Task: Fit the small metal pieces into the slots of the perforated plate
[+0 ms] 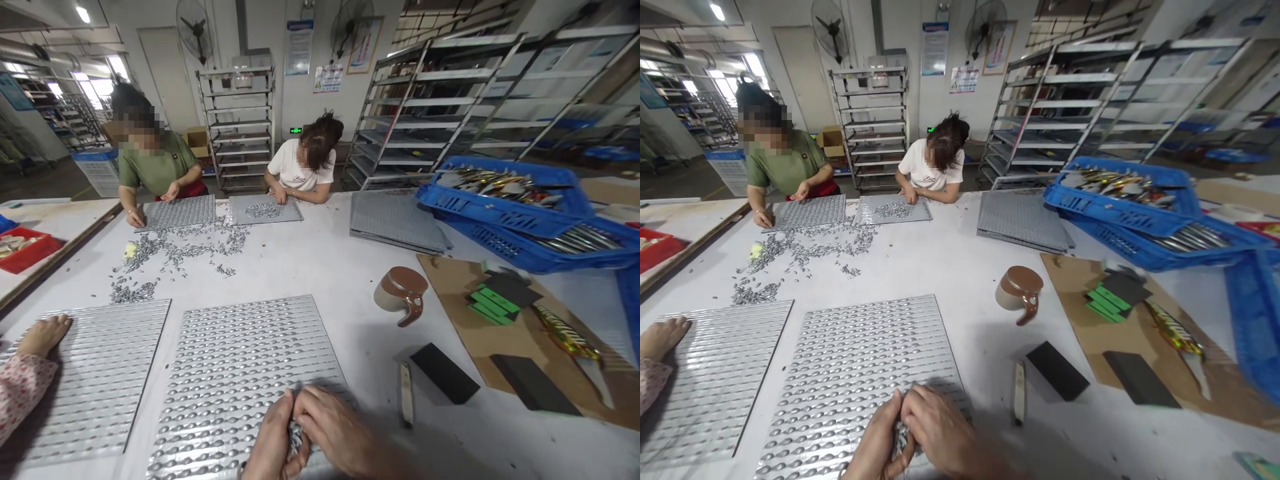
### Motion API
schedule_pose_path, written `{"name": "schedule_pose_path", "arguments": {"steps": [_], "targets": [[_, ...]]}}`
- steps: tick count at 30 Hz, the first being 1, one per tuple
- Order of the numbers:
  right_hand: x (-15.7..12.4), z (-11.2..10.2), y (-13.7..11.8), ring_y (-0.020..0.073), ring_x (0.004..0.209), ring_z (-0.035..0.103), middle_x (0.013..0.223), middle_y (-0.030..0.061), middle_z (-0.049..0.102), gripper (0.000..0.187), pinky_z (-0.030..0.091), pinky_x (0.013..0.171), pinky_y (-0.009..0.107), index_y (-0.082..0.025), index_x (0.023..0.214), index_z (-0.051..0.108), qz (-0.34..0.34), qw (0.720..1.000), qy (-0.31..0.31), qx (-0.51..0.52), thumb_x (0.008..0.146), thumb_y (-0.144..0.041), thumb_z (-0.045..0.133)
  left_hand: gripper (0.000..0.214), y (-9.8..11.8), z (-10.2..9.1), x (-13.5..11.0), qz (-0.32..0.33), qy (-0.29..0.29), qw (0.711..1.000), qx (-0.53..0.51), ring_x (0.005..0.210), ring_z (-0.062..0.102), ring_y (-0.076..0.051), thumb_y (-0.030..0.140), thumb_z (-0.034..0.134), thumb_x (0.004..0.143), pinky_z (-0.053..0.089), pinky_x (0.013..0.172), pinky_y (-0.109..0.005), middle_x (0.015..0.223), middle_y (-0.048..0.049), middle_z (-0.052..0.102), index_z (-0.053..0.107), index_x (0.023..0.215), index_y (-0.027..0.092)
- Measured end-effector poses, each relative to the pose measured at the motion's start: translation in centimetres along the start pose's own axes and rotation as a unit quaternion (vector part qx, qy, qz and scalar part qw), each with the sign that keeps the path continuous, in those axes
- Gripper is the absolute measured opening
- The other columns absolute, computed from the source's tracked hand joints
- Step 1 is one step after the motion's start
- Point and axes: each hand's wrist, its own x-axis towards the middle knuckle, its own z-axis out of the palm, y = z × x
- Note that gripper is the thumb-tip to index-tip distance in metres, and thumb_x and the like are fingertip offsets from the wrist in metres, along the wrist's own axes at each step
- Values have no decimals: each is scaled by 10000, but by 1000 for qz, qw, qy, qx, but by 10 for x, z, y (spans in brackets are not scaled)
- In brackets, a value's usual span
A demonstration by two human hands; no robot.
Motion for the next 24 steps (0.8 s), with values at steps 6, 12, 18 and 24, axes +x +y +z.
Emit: {"name": "schedule_pose_path", "arguments": {"steps": [6,12,18,24], "targets": [[3,-29,14,211,769,659,811,27,703,195,505,718,321,-255,870,566,88,979,155,99,1021,-273,444,161,16,-9,-1,-42,-49,984,-166,560,604,-83,253,850,835,414,447,-110,761,-88,749,763,848,118],[-8,-47,44,196,633,600,689,0,647,175,440,610,301,-252,823,563,149,970,167,91,957,-302,460,149,61,-47,-10,23,32,963,-266,580,627,-72,-16,654,898,507,469,-108,856,-122,755,773,966,43],[-10,-32,53,176,621,524,675,-7,579,195,361,608,292,-244,742,500,165,980,108,26,903,-172,419,155,70,-67,-31,53,84,971,-220,398,414,-34,119,623,990,308,320,-98,649,6,662,776,982,104],[6,-33,59,180,703,556,747,3,614,215,400,669,286,-240,764,504,130,985,107,23,941,-150,421,281,59,-78,-33,45,99,977,-182,530,595,-83,-17,569,944,363,437,-128,756,-47,761,827,929,93]]}}
